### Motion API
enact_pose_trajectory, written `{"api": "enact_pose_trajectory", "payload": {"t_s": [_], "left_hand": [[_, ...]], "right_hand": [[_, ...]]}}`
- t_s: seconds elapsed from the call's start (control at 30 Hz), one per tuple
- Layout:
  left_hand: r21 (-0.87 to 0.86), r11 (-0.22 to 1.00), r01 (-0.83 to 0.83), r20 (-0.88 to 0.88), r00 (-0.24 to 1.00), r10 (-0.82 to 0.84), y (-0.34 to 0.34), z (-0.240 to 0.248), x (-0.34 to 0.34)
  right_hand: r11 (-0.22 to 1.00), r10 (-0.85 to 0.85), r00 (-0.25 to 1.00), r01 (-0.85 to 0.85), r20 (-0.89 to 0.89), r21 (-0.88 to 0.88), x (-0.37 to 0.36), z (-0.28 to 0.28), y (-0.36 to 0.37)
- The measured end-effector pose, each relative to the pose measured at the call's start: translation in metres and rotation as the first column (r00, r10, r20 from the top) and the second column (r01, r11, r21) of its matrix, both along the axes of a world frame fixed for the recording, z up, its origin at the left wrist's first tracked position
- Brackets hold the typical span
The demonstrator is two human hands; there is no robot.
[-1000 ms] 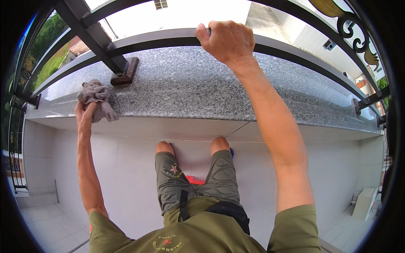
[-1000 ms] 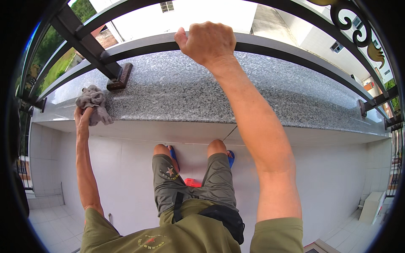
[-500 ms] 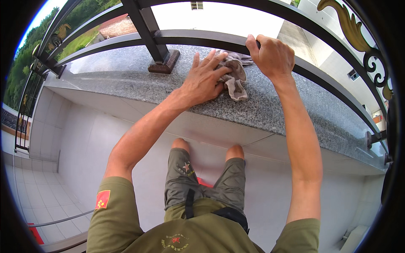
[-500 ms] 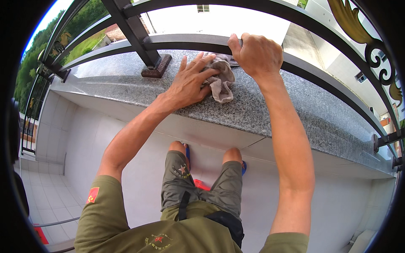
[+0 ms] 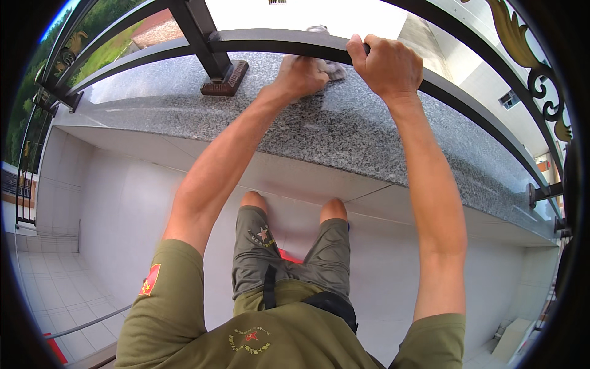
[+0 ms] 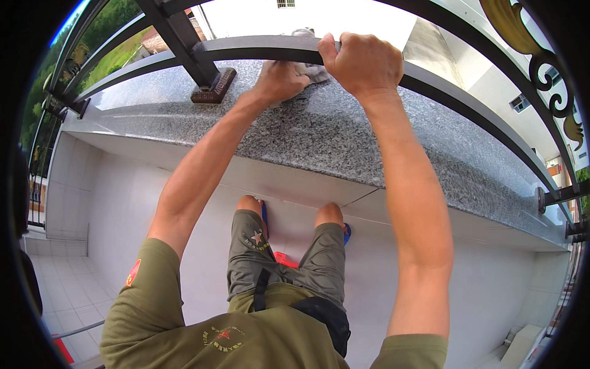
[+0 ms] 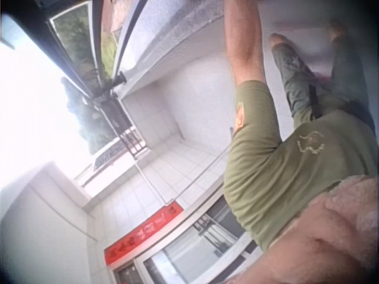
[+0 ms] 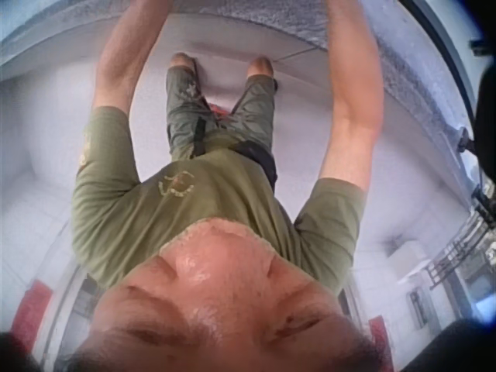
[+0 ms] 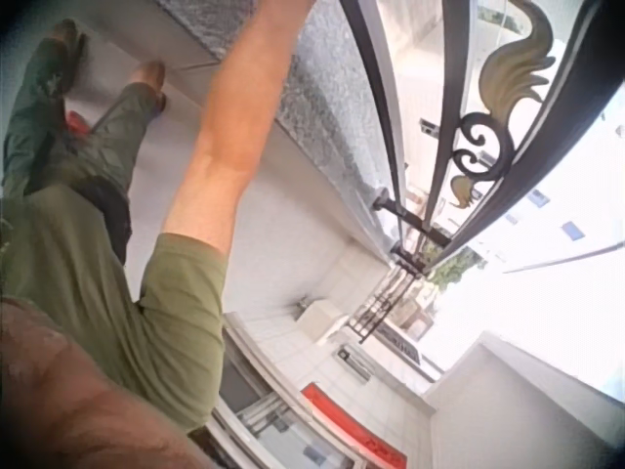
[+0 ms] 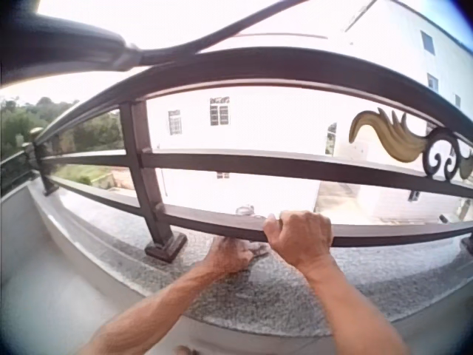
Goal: The person wipes a balcony stone ledge and metal railing with a cloth, moving along the length of the railing and cleaning both the horizontal surface and vertical bars. The person adjusts the cloth and continues wiping different sections of the railing throughout the clip.
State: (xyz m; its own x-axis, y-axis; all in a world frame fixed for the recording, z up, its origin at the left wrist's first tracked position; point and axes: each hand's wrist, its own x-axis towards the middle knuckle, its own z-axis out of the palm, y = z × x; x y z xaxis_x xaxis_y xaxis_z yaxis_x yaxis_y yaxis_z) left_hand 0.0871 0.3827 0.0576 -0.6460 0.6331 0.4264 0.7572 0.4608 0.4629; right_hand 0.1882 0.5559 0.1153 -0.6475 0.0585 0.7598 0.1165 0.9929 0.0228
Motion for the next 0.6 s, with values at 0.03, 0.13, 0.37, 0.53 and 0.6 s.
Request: {"api": "enact_pose_trajectory", "payload": {"t_s": [0.03, 0.13, 0.37, 0.53, 0.6], "left_hand": [[-0.102, 0.991, 0.089, 0.091, 0.993, -0.08, 0.01, 0.009, 0.035], [0.162, 0.898, 0.408, -0.224, 0.902, -0.369, 0.025, -0.013, 0.109], [-0.047, 0.973, 0.226, -0.313, 0.922, -0.23, -0.09, -0.009, 0.153], [-0.076, 0.948, -0.308, -0.376, 0.89, 0.259, -0.27, -0.013, 0.057], [-0.02, 0.833, -0.553, -0.379, 0.775, 0.505, -0.347, -0.022, 0.01]], "right_hand": [[1.0, 0.001, 1.0, 0.0, 0.026, -0.011, 0.001, -0.001, -0.001], [0.998, -0.016, 0.993, 0.023, 0.119, -0.061, 0.0, 0.006, -0.006], [0.995, 0.02, 0.985, -0.003, 0.17, -0.099, 0.004, 0.01, -0.002], [0.994, 0.014, 0.977, 0.01, 0.214, -0.111, 0.007, 0.014, -0.006], [0.995, 0.019, 0.981, 0.0, 0.192, -0.097, 0.004, 0.013, -0.011]]}}
